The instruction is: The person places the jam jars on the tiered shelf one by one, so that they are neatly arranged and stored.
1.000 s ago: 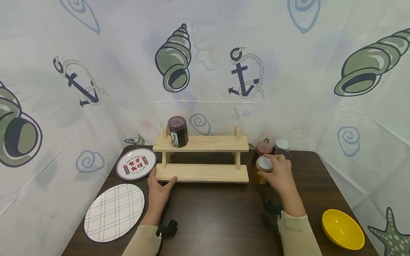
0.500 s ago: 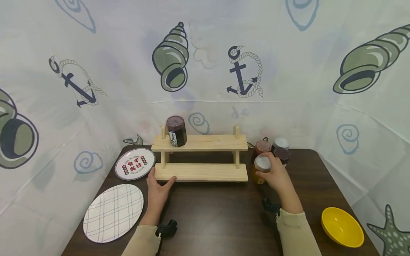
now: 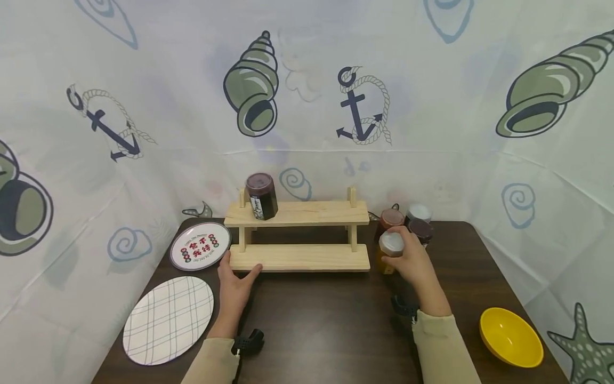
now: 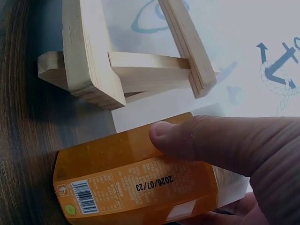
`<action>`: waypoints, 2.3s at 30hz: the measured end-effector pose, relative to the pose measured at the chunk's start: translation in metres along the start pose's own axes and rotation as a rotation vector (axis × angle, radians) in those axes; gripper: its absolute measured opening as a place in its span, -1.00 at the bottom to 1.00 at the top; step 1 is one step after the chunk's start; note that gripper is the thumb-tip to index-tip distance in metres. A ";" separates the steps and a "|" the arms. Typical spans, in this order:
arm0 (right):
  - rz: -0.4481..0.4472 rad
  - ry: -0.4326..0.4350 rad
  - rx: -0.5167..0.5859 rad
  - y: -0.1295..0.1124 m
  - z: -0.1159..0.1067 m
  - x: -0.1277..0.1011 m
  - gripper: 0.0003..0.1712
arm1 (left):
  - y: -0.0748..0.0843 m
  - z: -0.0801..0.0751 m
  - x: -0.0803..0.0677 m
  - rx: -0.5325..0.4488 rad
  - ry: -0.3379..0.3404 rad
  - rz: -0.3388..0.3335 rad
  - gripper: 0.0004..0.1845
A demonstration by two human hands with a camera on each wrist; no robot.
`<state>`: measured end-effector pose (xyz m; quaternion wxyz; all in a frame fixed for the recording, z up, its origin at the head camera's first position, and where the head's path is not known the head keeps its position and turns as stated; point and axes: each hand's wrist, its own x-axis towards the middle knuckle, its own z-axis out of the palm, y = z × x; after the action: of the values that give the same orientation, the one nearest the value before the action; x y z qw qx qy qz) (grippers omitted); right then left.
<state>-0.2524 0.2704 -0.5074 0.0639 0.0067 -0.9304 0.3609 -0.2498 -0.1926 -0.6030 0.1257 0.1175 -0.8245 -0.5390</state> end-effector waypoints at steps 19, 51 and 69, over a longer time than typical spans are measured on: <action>0.008 0.087 -0.036 -0.013 0.001 -0.002 -0.20 | 0.004 -0.001 0.001 0.011 0.001 -0.005 0.23; -0.182 0.319 0.034 -0.085 -0.025 -0.034 -0.22 | 0.005 0.001 0.004 0.003 0.008 0.006 0.23; -0.242 0.439 0.226 -0.127 0.020 -0.003 -0.24 | 0.004 0.000 0.003 0.004 0.012 0.018 0.22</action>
<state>-0.2440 0.1625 -0.4373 0.3053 0.0464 -0.8407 0.4449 -0.2524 -0.1917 -0.5988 0.1352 0.1138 -0.8258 -0.5355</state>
